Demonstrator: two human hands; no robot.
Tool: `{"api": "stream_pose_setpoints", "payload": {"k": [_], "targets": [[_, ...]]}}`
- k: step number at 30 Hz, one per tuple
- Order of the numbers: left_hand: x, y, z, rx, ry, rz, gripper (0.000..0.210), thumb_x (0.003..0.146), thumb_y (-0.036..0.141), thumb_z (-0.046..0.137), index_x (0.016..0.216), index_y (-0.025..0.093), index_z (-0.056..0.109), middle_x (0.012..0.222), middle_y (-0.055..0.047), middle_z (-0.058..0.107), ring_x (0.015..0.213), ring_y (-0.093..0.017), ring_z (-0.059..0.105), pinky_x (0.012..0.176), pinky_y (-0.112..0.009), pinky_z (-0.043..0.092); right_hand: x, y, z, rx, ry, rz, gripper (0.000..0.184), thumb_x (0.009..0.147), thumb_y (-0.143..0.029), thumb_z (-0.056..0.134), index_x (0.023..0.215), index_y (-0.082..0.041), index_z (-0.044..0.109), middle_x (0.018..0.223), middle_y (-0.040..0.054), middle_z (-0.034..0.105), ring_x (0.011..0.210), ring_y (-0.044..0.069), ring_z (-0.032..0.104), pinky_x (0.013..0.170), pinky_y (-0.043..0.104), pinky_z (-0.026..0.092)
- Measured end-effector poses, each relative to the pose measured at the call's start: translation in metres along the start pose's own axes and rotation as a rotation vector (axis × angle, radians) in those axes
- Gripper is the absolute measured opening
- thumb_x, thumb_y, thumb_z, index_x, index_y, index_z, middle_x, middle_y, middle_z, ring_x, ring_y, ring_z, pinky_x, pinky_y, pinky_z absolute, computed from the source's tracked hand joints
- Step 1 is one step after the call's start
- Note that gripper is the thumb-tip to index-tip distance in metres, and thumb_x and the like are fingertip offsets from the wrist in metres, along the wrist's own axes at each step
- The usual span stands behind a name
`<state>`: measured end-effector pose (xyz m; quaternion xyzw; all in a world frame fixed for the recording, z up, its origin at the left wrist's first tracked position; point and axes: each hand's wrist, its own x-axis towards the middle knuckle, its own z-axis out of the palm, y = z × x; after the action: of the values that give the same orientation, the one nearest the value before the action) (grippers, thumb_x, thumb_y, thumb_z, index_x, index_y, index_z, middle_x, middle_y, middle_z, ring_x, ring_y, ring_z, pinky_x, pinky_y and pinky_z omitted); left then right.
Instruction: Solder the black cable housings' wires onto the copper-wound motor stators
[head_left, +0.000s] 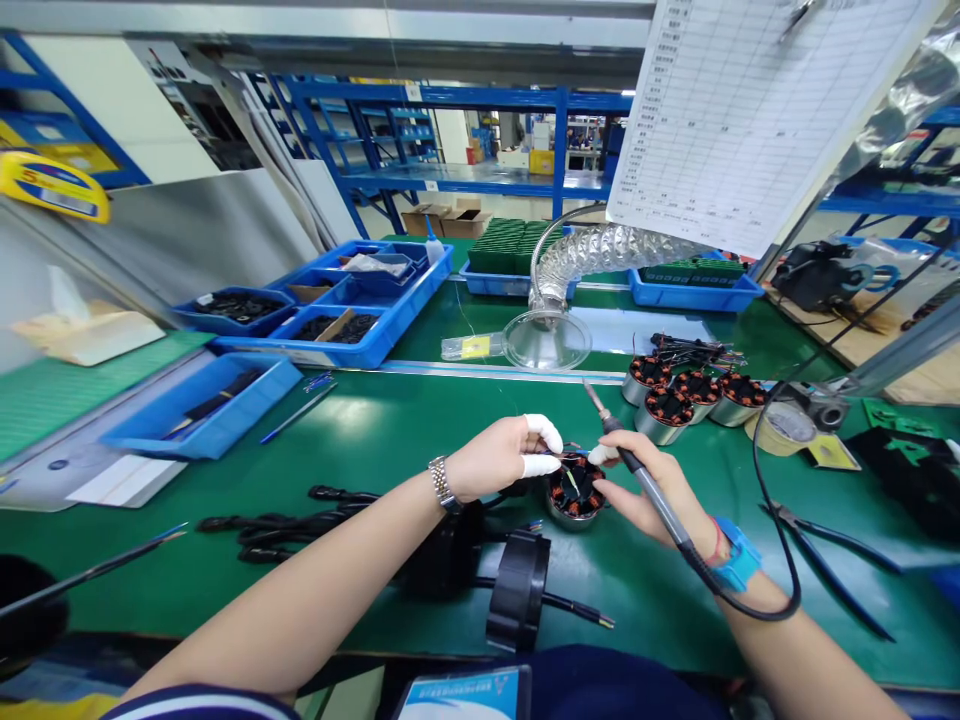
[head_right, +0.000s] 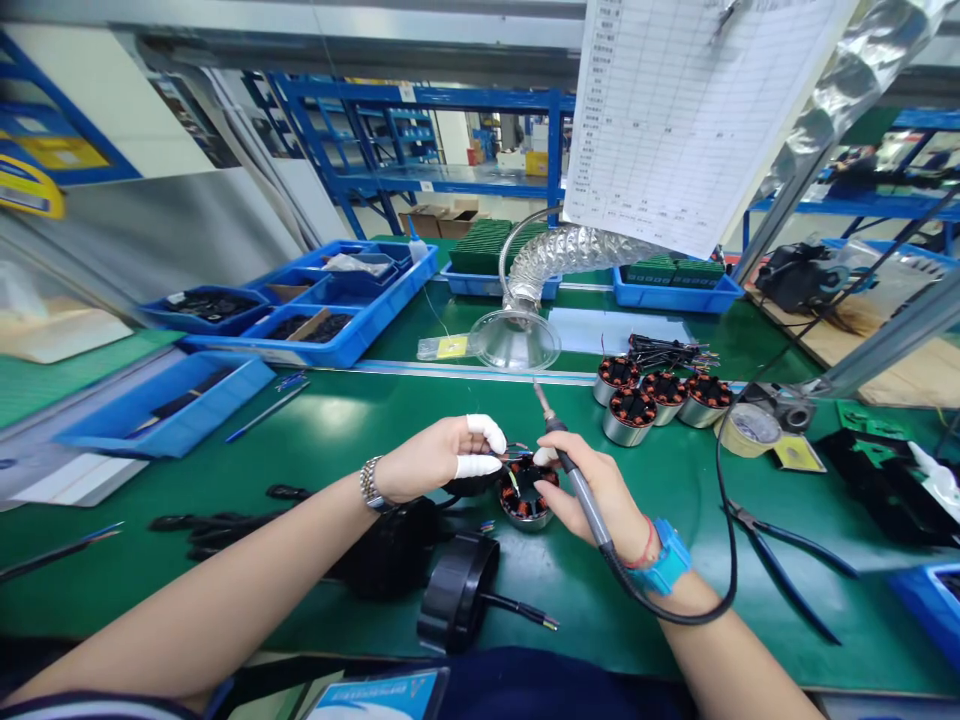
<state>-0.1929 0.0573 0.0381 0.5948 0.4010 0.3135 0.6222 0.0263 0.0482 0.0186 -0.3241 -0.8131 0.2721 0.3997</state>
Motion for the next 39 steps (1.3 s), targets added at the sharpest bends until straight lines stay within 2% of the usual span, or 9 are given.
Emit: {"api": "stream_pose_setpoints", "payload": {"k": [5,13,16,20,22,25,29,36,39], "targets": [[-0.001,0.001,0.002,0.021,0.01,0.028,0.017,0.069,0.019,0.064,0.077,0.014,0.05,0.075,0.001,0.053,0.072,-0.01,0.052,0.075,-0.028,0.041,0.013,-0.003,0.01,-0.015,0.165,-0.045,0.033,0.077,-0.018,0.059,0.107,-0.024,0.048,0.086,0.001,0.062,0.077,0.012,0.06,0.074,0.025,0.049],[-0.003,0.0,0.003,0.096,-0.03,0.1,0.016,0.072,0.019,0.061,0.08,0.015,0.048,0.076,0.0,0.053,0.074,-0.011,0.055,0.077,-0.029,0.044,0.02,-0.001,0.014,-0.03,0.141,-0.072,0.03,0.079,-0.018,0.055,0.108,-0.024,0.049,0.086,0.0008,0.062,0.077,0.012,0.061,0.074,0.024,0.05],[-0.008,0.003,0.001,0.362,-0.007,0.185,0.012,0.075,0.019,0.057,0.085,0.017,0.051,0.081,-0.001,0.058,0.077,-0.013,0.057,0.076,-0.028,0.044,0.019,-0.003,0.012,-0.03,0.128,-0.073,0.028,0.08,-0.018,0.054,0.107,-0.024,0.048,0.085,0.0009,0.062,0.075,0.012,0.061,0.072,0.025,0.05],[-0.016,0.008,-0.006,0.726,0.102,0.228,0.009,0.08,0.024,0.052,0.081,0.018,0.059,0.081,-0.002,0.063,0.074,-0.014,0.057,0.073,-0.026,0.043,0.017,-0.002,0.011,0.01,0.147,-0.068,0.029,0.08,-0.017,0.054,0.107,-0.023,0.047,0.083,0.0009,0.061,0.074,0.011,0.06,0.071,0.024,0.05],[-0.017,0.009,-0.01,0.656,0.142,0.221,0.013,0.081,0.026,0.051,0.08,0.017,0.06,0.084,-0.003,0.064,0.078,-0.015,0.058,0.075,-0.026,0.043,0.015,-0.002,0.011,0.017,0.169,-0.063,0.03,0.079,-0.016,0.055,0.107,-0.023,0.047,0.083,0.0007,0.061,0.074,0.011,0.06,0.072,0.024,0.049],[-0.015,0.01,-0.012,0.384,0.183,0.207,0.012,0.079,0.026,0.053,0.085,0.016,0.056,0.084,-0.004,0.059,0.078,-0.014,0.055,0.073,-0.026,0.043,0.013,0.0,0.011,0.016,0.208,-0.05,0.03,0.078,-0.016,0.056,0.106,-0.023,0.047,0.083,0.0008,0.061,0.075,0.012,0.06,0.073,0.025,0.049],[-0.011,0.011,-0.01,0.171,0.151,0.21,0.013,0.076,0.024,0.055,0.083,0.016,0.048,0.075,0.001,0.048,0.066,-0.01,0.047,0.062,-0.023,0.04,0.011,0.0,0.011,0.017,0.237,-0.031,0.031,0.078,-0.017,0.057,0.107,-0.023,0.047,0.082,0.0008,0.061,0.072,0.011,0.06,0.071,0.025,0.05],[-0.001,0.009,0.001,0.257,0.104,0.22,0.011,0.076,0.023,0.055,0.075,0.015,0.048,0.078,-0.001,0.051,0.067,-0.011,0.049,0.065,-0.026,0.041,0.012,-0.004,0.013,0.032,0.275,-0.016,0.033,0.077,-0.016,0.058,0.107,-0.023,0.048,0.081,0.0001,0.061,0.071,0.012,0.06,0.072,0.026,0.05],[-0.001,0.013,0.007,0.499,0.141,0.272,0.006,0.076,0.021,0.054,0.074,0.016,0.051,0.081,-0.003,0.053,0.068,-0.012,0.05,0.066,-0.026,0.042,0.012,-0.005,0.015,0.053,0.289,0.006,0.033,0.077,-0.017,0.058,0.108,-0.023,0.048,0.08,-0.0001,0.061,0.07,0.012,0.06,0.071,0.026,0.05]]}}
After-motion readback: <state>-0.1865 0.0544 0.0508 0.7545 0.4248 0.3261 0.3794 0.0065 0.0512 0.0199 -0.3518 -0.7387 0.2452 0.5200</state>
